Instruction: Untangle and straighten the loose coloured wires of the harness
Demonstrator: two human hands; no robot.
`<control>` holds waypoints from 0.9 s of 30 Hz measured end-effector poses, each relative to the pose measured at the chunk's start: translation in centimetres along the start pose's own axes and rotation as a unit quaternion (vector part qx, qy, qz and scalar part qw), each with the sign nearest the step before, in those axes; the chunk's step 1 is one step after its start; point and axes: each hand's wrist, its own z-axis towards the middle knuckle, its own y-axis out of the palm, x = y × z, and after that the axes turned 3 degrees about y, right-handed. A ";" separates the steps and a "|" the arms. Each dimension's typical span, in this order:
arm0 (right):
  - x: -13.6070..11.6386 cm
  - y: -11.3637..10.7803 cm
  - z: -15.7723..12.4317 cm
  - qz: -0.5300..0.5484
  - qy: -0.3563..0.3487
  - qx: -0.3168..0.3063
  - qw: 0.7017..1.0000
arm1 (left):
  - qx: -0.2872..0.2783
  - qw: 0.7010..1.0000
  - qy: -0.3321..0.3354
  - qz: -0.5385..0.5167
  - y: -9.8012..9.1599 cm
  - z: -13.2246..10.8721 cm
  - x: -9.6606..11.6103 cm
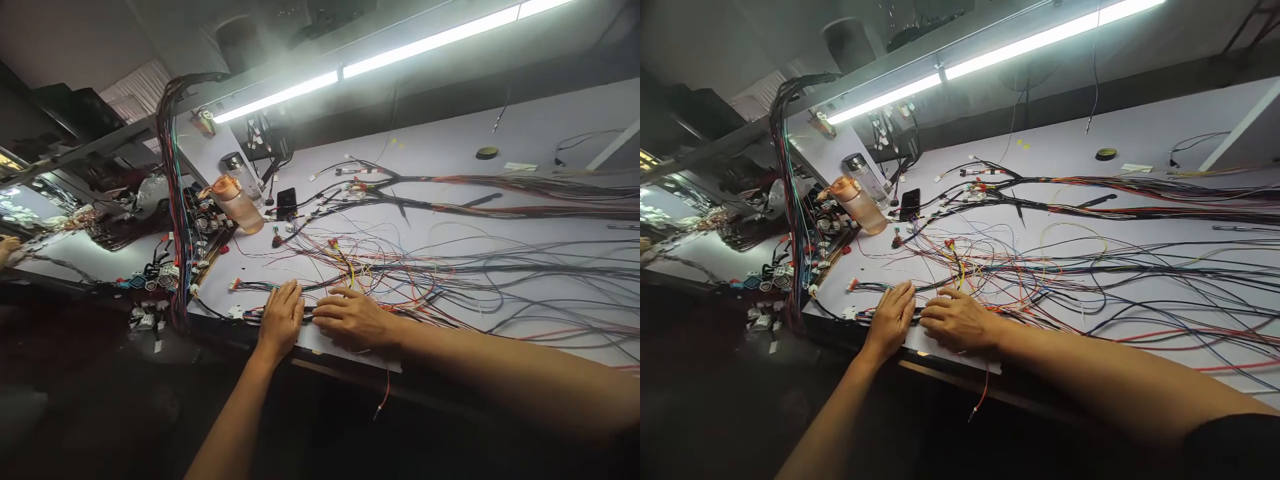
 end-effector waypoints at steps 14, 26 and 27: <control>-1.6 0.3 -0.6 -0.005 0.041 -0.001 0.999 | -0.009 0.983 -0.146 -0.110 -2.4 1.6 1.6; -1.8 0.5 -0.4 0.003 0.038 0.012 0.999 | -0.075 0.965 -0.221 -0.118 -0.8 11.7 2.2; -1.8 0.3 -0.4 0.004 0.043 0.003 0.999 | -0.083 0.971 -0.196 -0.112 -0.5 12.1 2.4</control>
